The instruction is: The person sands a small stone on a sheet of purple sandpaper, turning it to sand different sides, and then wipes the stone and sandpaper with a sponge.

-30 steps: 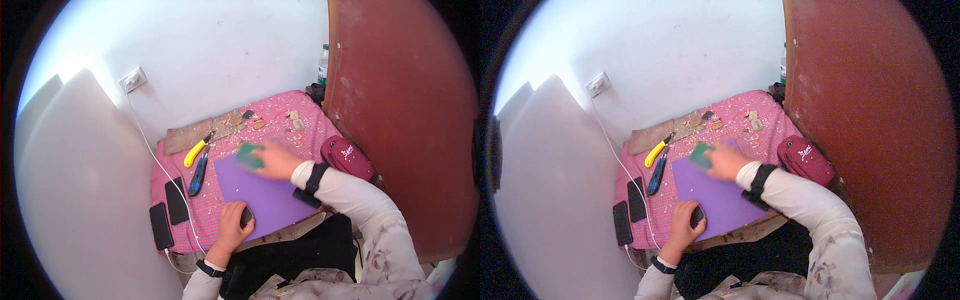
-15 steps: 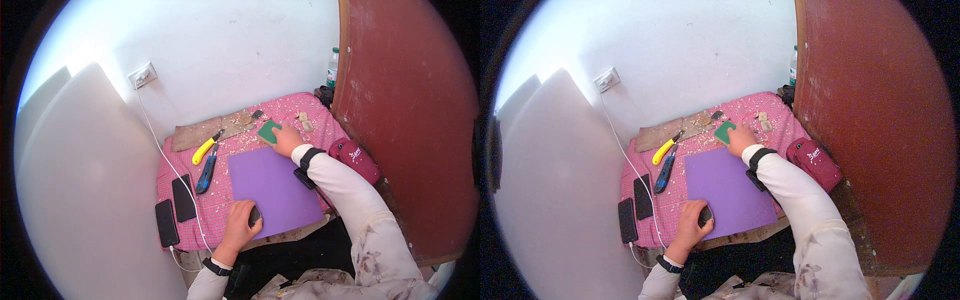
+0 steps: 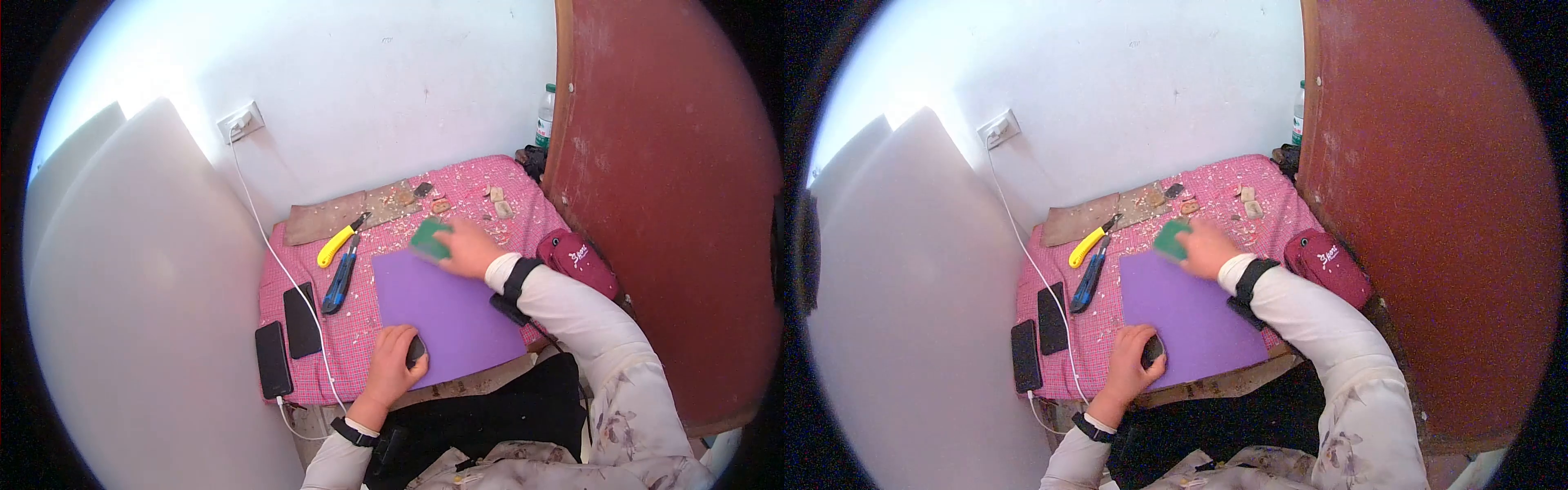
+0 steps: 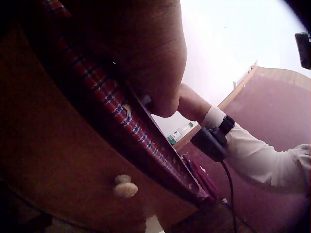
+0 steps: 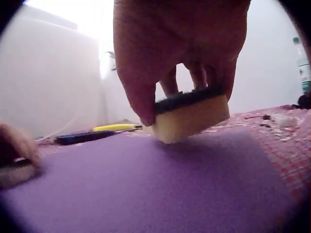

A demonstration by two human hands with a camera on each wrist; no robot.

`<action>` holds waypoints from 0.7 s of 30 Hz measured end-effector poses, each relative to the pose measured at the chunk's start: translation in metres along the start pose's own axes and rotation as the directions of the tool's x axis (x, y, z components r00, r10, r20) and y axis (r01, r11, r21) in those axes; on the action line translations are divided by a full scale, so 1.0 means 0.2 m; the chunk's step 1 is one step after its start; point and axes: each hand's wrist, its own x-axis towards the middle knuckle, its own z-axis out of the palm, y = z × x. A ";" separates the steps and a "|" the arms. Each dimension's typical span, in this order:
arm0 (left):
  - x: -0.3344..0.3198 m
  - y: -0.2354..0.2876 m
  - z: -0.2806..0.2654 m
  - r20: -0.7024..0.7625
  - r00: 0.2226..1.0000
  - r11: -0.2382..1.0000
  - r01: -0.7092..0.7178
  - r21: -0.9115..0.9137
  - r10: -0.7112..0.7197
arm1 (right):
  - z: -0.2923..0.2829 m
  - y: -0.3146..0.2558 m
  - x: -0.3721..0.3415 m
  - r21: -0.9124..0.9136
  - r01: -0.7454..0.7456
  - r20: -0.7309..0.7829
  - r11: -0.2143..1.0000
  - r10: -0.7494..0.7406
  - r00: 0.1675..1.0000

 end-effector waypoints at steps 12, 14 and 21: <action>0.01 0.00 0.00 -0.019 1.000 1.000 -0.002 0.009 0.002 | 0.11 0.01 0.14 -0.130 -0.276 -0.019 0.952 0.276 0.961; 0.01 -0.01 0.01 -0.025 1.000 1.000 -0.002 0.002 0.002 | -0.01 -0.06 0.06 0.043 -0.174 -0.074 0.984 0.177 0.981; -0.07 0.11 -0.04 0.023 0.996 0.992 -0.092 0.086 0.090 | -0.02 -0.42 -0.20 0.318 0.198 0.134 0.927 -0.250 0.959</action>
